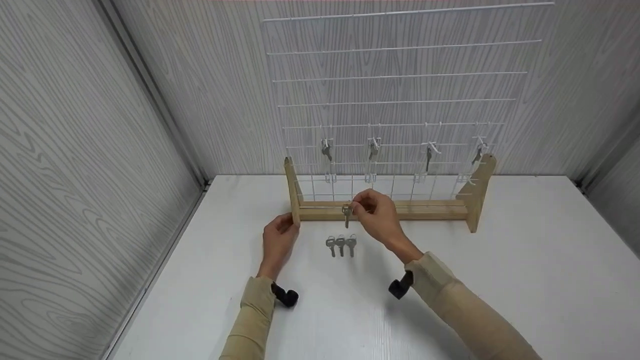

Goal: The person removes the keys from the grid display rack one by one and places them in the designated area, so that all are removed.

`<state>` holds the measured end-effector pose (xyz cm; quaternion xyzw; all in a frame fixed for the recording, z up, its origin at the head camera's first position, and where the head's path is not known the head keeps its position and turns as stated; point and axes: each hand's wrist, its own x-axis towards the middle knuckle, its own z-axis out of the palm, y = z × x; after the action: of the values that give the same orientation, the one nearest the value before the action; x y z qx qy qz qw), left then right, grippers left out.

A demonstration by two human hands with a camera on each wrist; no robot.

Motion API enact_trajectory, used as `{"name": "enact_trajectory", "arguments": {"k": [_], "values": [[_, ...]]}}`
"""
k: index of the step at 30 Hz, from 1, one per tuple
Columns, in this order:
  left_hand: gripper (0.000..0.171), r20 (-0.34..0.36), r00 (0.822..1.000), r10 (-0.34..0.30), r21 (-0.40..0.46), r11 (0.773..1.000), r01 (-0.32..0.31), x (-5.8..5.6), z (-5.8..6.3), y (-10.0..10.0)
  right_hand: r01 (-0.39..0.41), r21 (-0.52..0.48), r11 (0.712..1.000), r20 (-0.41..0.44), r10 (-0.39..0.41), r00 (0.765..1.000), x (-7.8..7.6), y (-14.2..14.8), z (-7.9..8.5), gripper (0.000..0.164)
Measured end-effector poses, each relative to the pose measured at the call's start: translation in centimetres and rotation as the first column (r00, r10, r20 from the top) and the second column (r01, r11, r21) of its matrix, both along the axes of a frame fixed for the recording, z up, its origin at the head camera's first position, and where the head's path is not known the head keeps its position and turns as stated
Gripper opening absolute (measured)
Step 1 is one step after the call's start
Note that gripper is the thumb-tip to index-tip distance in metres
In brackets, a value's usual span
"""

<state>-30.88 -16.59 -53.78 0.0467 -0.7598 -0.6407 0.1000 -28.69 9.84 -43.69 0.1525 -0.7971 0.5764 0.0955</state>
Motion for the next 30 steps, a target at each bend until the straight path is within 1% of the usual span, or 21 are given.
{"name": "enact_trajectory", "arguments": {"k": [3, 10, 15, 17, 21, 26, 30], "values": [[0.035, -0.009, 1.000, -0.007, -0.012, 1.000, 0.007, 0.0, 0.1, 0.1, 0.007, -0.037, 0.999, 0.053, -0.005, 0.999, 0.1, 0.6, -0.8, 0.007], [0.035, -0.014, 1.000, -0.005, 0.015, 1.000, 0.005, 0.1, 0.3, 0.1, 0.024, -0.113, 0.993, 0.111, -0.012, 0.994, -0.3, 1.3, -2.5, 0.011], [0.034, 0.007, 1.000, 0.009, 0.020, 1.000, -0.009, 0.0, 0.0, -0.1, 0.046, -0.163, 0.986, 0.146, -0.022, 0.989, -0.4, 1.5, -3.4, 0.009], [0.033, 0.013, 1.000, 0.012, 0.020, 1.000, -0.013, 0.1, -0.1, -0.1, 0.052, -0.171, 0.984, 0.148, -0.027, 0.989, -0.3, 1.5, -3.5, 0.010], [0.034, 0.015, 1.000, -0.004, 0.020, 1.000, 0.004, 0.4, -0.3, -0.1, 0.065, -0.178, 0.982, 0.157, -0.037, 0.987, 0.0, 1.6, -3.8, 0.009], [0.034, 0.015, 1.000, -0.013, 0.019, 1.000, 0.013, 0.8, -0.2, -0.3, 0.077, -0.179, 0.981, 0.166, -0.047, 0.985, 0.2, 1.8, -4.0, 0.007], [0.035, 0.016, 1.000, -0.010, 0.007, 1.000, 0.009, 0.7, -0.2, -0.4, 0.080, -0.171, 0.982, 0.172, -0.050, 0.984, 0.2, 1.9, -4.3, 0.008]]}}
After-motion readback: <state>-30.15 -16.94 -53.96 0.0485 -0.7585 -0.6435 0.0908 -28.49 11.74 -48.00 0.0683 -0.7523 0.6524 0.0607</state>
